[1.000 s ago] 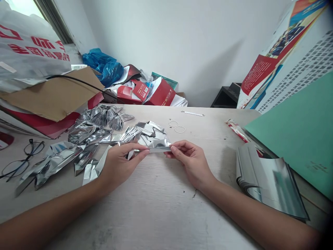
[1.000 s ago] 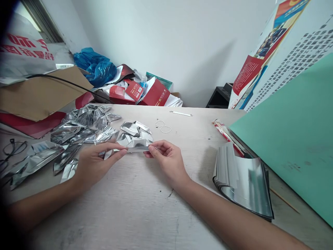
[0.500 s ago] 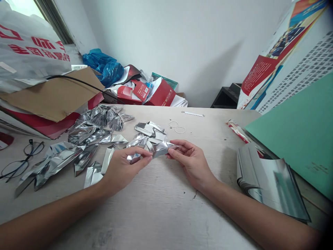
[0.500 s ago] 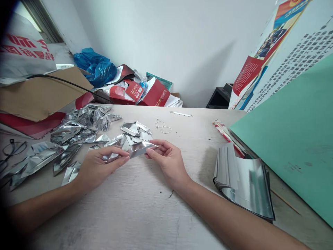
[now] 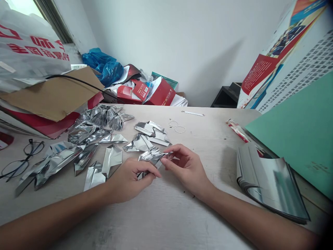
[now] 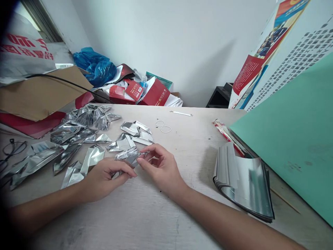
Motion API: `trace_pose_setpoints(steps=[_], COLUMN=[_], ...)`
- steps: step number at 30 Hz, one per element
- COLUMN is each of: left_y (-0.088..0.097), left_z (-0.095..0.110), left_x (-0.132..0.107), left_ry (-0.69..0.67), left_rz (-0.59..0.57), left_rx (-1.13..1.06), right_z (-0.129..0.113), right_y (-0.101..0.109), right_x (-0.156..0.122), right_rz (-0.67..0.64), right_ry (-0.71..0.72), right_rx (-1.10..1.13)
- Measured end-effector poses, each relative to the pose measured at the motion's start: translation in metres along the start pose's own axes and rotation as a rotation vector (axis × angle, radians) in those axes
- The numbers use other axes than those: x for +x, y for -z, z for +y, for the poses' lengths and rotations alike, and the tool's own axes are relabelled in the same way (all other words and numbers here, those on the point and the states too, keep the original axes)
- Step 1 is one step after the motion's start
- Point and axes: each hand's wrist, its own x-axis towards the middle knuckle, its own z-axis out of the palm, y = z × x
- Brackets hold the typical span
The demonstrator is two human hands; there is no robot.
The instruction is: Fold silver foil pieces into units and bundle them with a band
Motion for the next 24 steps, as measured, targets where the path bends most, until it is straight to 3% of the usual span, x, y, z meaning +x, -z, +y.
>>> trace_pose_setpoints(steps=[6,10,15,17,21,24], left_y=[0.003,0.006,0.006,0.006,0.010,0.016], left_z=[-0.001,0.002,0.012,0.010,-0.006,-0.022], left_x=[-0.002,-0.003,-0.004,-0.005,-0.003,0.003], left_ry=[0.005,-0.013,-0.080,-0.099,-0.198,-0.210], left_rz=[-0.031,-0.116,-0.125,-0.036,0.293,0.370], left_rx=[0.043,0.056,0.075,0.235,0.852,1.153], right_z=[0.000,0.003,0.003,0.002,-0.002,-0.004], right_y=[0.000,-0.002,-0.002,-0.002,-0.002,-0.002], right_x=[-0.002,-0.009,-0.016,-0.016,-0.010,-0.006], right_rz=[0.008,-0.047,-0.118,-0.112,-0.001,0.033], right_ry=[0.054,0.171,0.307,0.287,0.114,0.009], right_rx=[-0.109,-0.249,-0.334,-0.299,-0.195,-0.114])
